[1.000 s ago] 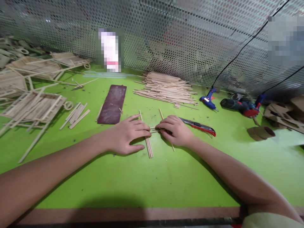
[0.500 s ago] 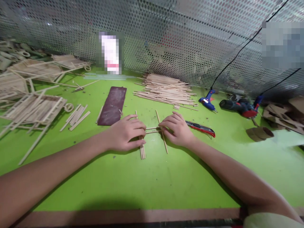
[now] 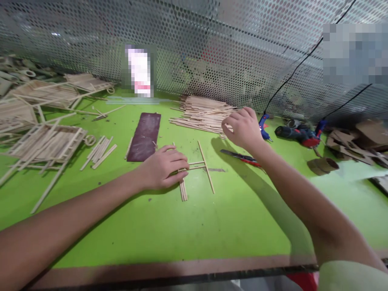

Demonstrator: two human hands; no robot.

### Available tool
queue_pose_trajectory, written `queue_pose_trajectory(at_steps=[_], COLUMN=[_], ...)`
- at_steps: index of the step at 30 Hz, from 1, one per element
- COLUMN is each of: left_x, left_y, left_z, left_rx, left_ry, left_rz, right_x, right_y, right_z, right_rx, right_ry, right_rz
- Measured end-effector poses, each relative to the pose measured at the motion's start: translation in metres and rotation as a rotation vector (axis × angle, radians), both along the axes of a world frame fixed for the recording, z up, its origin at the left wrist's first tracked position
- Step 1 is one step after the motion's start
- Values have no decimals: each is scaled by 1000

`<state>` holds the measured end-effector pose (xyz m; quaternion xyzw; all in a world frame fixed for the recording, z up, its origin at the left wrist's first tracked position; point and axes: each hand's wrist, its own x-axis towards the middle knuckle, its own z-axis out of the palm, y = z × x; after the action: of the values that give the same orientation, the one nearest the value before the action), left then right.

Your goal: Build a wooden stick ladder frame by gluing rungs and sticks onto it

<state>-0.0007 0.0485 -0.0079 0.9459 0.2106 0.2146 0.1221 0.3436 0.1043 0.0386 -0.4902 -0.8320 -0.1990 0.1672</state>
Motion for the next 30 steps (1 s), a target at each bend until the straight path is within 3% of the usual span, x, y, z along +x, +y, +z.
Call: queue_pose_trajectory(at_steps=[3,6,11,18,21,24,27,30], left_x=[0,0,2,0,1,5,10,12], left_y=[0,1,4,3,2,-2,-8,-14], left_z=[-4,-12,-22,-8,-4,1,11,19], left_rx=[11,35,71,20,-96,-240,-346,-431], left_ry=[7,-12,-21,-34,-90,-155,-244,-308], left_rz=[19,5,-20,-21,67,222,388,464], right_x=[8,3,-17,-19,-17,-22,-32,-42], right_y=[36,53,57,45,29,4,-26,-51], right_z=[0,-4,-2,26,44,61,67,60], right_rx=[-125,-188,-213,-118,-51,-35,-179,-402], right_ry=[-215,-422,-571,-483,-272,305,830,1158], right_rz=[-35,-16,-26,-127,-201,-130,35,103])
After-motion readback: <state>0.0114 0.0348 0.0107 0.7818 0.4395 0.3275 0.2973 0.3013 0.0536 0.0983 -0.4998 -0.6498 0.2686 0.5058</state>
